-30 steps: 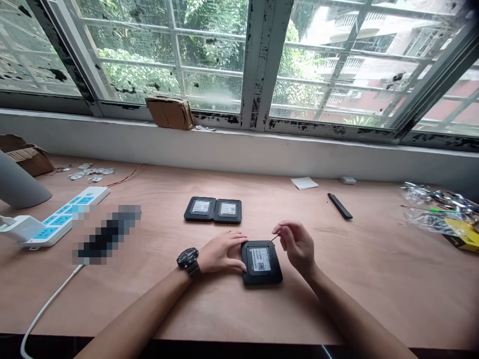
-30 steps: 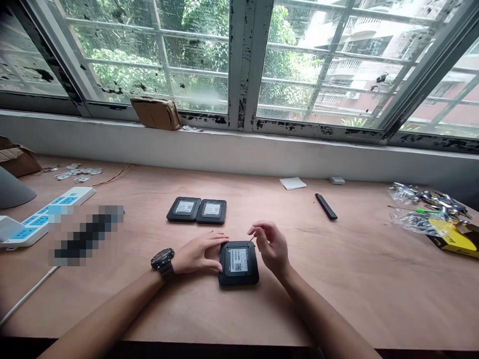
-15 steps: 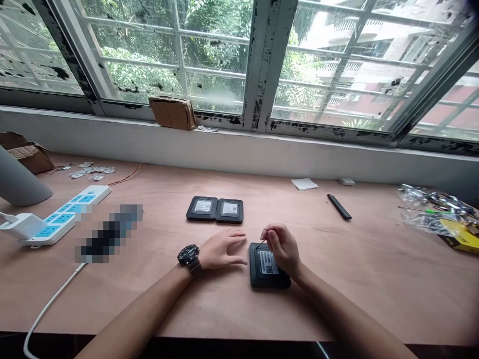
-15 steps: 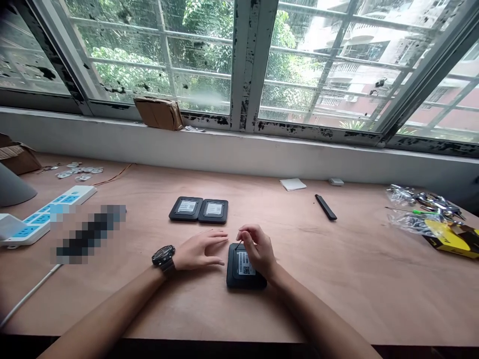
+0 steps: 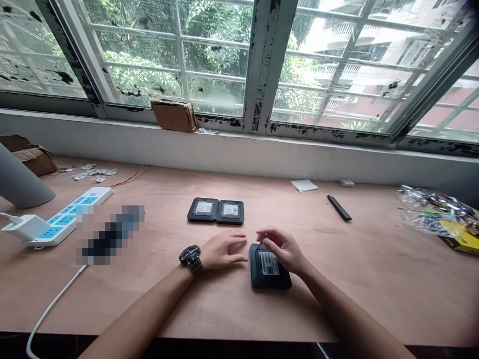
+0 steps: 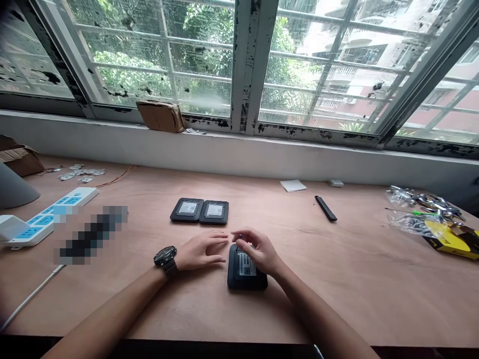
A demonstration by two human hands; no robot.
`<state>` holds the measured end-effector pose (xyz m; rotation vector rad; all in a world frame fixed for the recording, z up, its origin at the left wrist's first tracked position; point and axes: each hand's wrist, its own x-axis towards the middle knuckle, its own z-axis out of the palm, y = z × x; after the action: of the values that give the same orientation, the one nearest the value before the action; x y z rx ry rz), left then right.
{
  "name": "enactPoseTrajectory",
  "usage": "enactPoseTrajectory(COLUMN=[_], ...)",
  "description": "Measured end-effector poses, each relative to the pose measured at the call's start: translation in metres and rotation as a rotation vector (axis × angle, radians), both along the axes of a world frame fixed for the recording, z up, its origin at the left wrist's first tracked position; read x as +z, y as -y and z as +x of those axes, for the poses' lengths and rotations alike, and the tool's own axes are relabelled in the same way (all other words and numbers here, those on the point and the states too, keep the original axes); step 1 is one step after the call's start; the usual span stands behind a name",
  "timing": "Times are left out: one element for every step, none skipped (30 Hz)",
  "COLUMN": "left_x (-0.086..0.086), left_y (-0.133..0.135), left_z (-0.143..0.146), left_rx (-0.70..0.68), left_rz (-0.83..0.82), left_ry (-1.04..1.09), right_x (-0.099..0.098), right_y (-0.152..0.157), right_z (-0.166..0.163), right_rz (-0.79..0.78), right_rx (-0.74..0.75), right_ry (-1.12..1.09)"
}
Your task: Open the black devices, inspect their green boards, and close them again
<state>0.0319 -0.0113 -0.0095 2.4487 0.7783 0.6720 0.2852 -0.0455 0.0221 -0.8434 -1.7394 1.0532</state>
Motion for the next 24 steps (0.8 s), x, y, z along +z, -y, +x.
enactPoseTrajectory(left_x=[0.000, 0.000, 0.000, 0.000, 0.000, 0.001, 0.001, 0.001, 0.001, 0.001, 0.001, 0.001, 0.001, 0.001, 0.000, 0.000, -0.001, -0.001, -0.002, -0.004, -0.005, -0.006, -0.007, -0.008], left_y=[0.000, -0.001, -0.002, -0.004, -0.007, -0.011, -0.017, -0.023, -0.031, -0.038, -0.046, -0.054, -0.061, -0.068, -0.073, -0.078, -0.082, -0.085, -0.088, -0.090, -0.092, -0.093, -0.095, -0.097], left_z=[0.000, 0.000, 0.000, -0.001, -0.003, -0.005, -0.008, -0.011, -0.015, -0.020, -0.025, -0.030, -0.035, -0.039, -0.042, -0.045, -0.047, -0.048, -0.048, -0.048, -0.048, -0.047, -0.045, -0.044], left_rx=[0.003, 0.010, 0.024, 0.047, 0.079, 0.123, 0.176, 0.234, 0.289, 0.336, 0.370, 0.393, 0.406, 0.412, 0.414, 0.414, 0.412, 0.408, 0.403, 0.400, 0.398, 0.398, 0.401, 0.407], left_rz=[-0.001, 0.002, 0.014, 0.042, 0.086, 0.145, 0.213, 0.280, 0.337, 0.378, 0.404, 0.422, 0.434, 0.441, 0.443, 0.435, 0.418, 0.392, 0.361, 0.334, 0.314, 0.305, 0.305, 0.309], left_ry=[0.004, 0.004, 0.003, 0.000, -0.003, -0.009, -0.018, -0.033, -0.056, -0.087, -0.124, -0.159, -0.190, -0.218, -0.243, -0.266, -0.289, -0.309, -0.325, -0.334, -0.335, -0.331, -0.323, -0.315], right_x=[0.000, 0.001, 0.002, 0.003, 0.005, 0.007, 0.008, 0.009, 0.009, 0.008, 0.006, 0.003, -0.002, -0.007, -0.012, -0.018, -0.023, -0.027, -0.031, -0.034, -0.035, -0.036, -0.036, -0.036], right_y=[0.000, -0.001, -0.003, -0.005, -0.009, -0.013, -0.017, -0.022, -0.026, -0.029, -0.032, -0.035, -0.036, -0.037, -0.038, -0.038, -0.039, -0.039, -0.039, -0.039, -0.039, -0.039, -0.040, -0.040], right_z=[0.002, 0.004, 0.008, 0.012, 0.018, 0.026, 0.035, 0.046, 0.057, 0.069, 0.081, 0.092, 0.101, 0.109, 0.114, 0.118, 0.119, 0.118, 0.117, 0.114, 0.112, 0.109, 0.108, 0.106], right_rz=[0.004, 0.011, 0.027, 0.053, 0.090, 0.138, 0.189, 0.238, 0.284, 0.331, 0.389, 0.443, 0.478, 0.503, 0.509, 0.501, 0.483, 0.459, 0.434, 0.414, 0.399, 0.387, 0.374, 0.361], right_rx=[-0.018, -0.055, -0.108, -0.171, -0.238, -0.310, -0.379, -0.447, -0.512, -0.563, -0.597, -0.592, -0.572, -0.556, -0.531, -0.507, -0.483, -0.454, -0.422, -0.397, -0.379, -0.367, -0.361, -0.359], right_ry=[0.017, 0.009, -0.020, -0.059, -0.098, -0.131, -0.147, -0.136, -0.091, 0.000, 0.130, 0.280, 0.422, 0.550, 0.659, 0.744, 0.808, 0.855, 0.888, 0.910, 0.924, 0.935, 0.941, 0.944])
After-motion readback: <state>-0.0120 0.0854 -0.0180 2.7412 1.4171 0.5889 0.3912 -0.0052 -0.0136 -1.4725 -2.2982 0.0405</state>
